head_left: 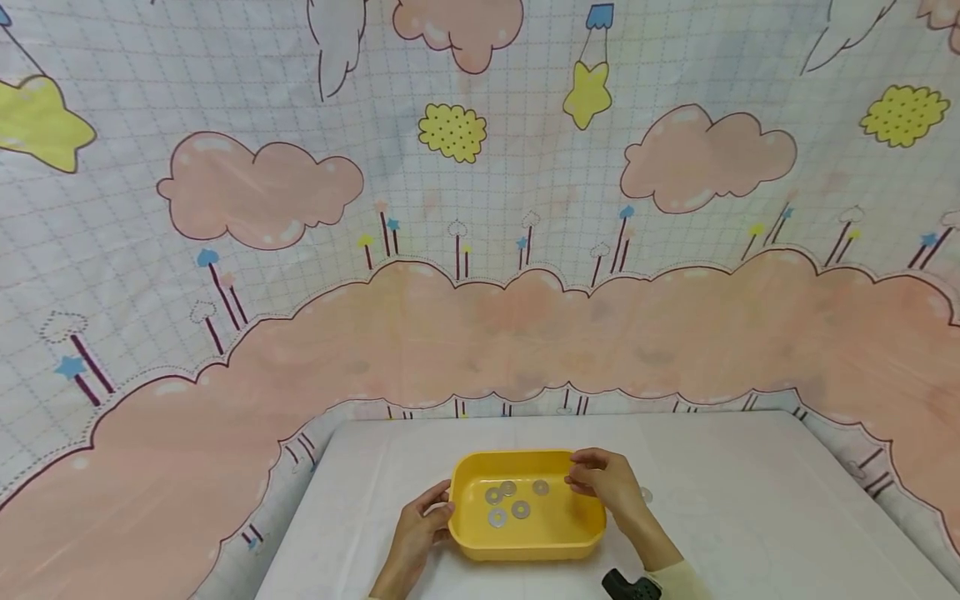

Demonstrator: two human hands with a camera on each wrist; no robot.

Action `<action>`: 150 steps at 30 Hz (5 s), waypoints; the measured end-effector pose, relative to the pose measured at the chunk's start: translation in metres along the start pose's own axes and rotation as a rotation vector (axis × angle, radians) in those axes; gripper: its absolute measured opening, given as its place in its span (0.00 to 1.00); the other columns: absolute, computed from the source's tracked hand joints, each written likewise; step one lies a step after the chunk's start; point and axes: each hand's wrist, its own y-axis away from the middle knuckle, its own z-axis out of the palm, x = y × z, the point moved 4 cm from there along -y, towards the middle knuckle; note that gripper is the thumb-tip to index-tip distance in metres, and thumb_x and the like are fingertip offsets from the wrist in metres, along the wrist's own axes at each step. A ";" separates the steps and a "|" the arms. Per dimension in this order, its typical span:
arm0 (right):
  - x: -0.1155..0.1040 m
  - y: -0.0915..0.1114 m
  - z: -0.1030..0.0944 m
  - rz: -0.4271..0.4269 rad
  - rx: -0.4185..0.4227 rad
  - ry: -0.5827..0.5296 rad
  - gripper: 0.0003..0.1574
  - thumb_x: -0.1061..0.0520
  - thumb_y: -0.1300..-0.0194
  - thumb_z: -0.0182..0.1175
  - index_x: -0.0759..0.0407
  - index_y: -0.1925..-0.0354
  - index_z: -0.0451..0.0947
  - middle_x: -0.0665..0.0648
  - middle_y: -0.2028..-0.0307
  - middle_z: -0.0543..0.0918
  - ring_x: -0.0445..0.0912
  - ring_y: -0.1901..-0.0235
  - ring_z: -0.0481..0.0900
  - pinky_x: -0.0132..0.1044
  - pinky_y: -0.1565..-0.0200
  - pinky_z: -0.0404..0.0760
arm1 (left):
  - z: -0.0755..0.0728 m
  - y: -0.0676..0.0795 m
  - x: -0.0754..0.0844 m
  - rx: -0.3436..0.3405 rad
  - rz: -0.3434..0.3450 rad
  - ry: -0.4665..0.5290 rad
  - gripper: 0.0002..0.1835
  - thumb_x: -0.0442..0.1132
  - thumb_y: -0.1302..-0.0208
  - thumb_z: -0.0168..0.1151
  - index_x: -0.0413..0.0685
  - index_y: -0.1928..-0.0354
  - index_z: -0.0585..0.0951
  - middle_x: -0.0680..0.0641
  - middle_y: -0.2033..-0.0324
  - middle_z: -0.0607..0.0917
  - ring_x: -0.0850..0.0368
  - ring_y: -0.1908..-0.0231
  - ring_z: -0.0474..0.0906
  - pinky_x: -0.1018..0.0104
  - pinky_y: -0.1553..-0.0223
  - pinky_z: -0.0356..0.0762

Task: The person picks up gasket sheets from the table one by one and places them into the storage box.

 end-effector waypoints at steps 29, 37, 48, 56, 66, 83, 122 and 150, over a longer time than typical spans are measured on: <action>0.010 0.009 -0.081 -0.023 0.106 0.144 0.21 0.58 0.32 0.60 0.70 0.45 0.75 0.62 0.56 0.83 0.47 0.62 0.87 0.34 0.61 0.87 | 0.001 0.001 -0.001 0.000 -0.010 0.009 0.31 0.32 0.36 0.61 0.34 0.31 0.67 0.46 0.52 0.73 0.62 0.67 0.77 0.70 0.69 0.81; 0.017 0.007 -0.095 -0.044 0.124 0.187 0.22 0.56 0.32 0.60 0.68 0.44 0.75 0.61 0.55 0.84 0.50 0.57 0.85 0.33 0.59 0.86 | 0.001 0.000 -0.001 0.000 -0.005 0.003 0.30 0.33 0.35 0.61 0.34 0.31 0.67 0.46 0.52 0.73 0.61 0.66 0.76 0.70 0.69 0.81; 0.028 0.001 -0.110 -0.034 0.124 0.334 0.31 0.44 0.34 0.63 0.63 0.42 0.76 0.57 0.51 0.84 0.40 0.54 0.78 0.32 0.55 0.75 | 0.000 0.002 0.002 -0.003 -0.010 -0.002 0.31 0.33 0.36 0.61 0.35 0.31 0.67 0.46 0.52 0.73 0.61 0.65 0.76 0.70 0.68 0.81; 0.042 -0.004 -0.119 -0.032 0.115 0.378 0.32 0.43 0.34 0.62 0.62 0.40 0.76 0.55 0.51 0.84 0.41 0.53 0.77 0.31 0.55 0.74 | 0.000 0.002 0.002 -0.001 -0.012 -0.010 0.31 0.33 0.36 0.61 0.35 0.31 0.68 0.46 0.52 0.73 0.61 0.66 0.77 0.70 0.69 0.80; 0.060 -0.014 -0.125 -0.056 0.097 0.450 0.29 0.46 0.35 0.64 0.62 0.42 0.79 0.53 0.60 0.81 0.41 0.61 0.73 0.33 0.60 0.72 | -0.001 0.001 0.001 -0.008 -0.010 -0.010 0.31 0.33 0.35 0.60 0.35 0.31 0.67 0.46 0.52 0.73 0.61 0.65 0.76 0.70 0.68 0.81; 0.076 -0.026 -0.121 -0.061 0.068 0.623 0.26 0.52 0.42 0.69 0.62 0.48 0.83 0.59 0.64 0.76 0.50 0.62 0.69 0.36 0.64 0.65 | 0.001 0.003 0.003 -0.006 0.002 -0.007 0.31 0.33 0.35 0.60 0.34 0.31 0.66 0.46 0.52 0.73 0.61 0.66 0.77 0.70 0.69 0.81; 0.081 -0.022 -0.121 -0.138 0.132 0.628 0.15 0.59 0.45 0.65 0.61 0.57 0.81 0.54 0.65 0.83 0.44 0.66 0.73 0.36 0.64 0.68 | 0.004 0.015 0.001 0.003 0.001 0.005 0.31 0.33 0.34 0.60 0.34 0.31 0.66 0.47 0.53 0.72 0.61 0.64 0.76 0.70 0.68 0.81; 0.048 -0.009 -0.114 -0.060 0.147 0.389 0.18 0.56 0.33 0.61 0.65 0.48 0.79 0.60 0.53 0.83 0.43 0.56 0.78 0.32 0.64 0.75 | 0.001 0.003 0.003 -0.007 -0.004 -0.006 0.31 0.32 0.35 0.60 0.34 0.31 0.67 0.45 0.52 0.74 0.61 0.66 0.77 0.70 0.68 0.81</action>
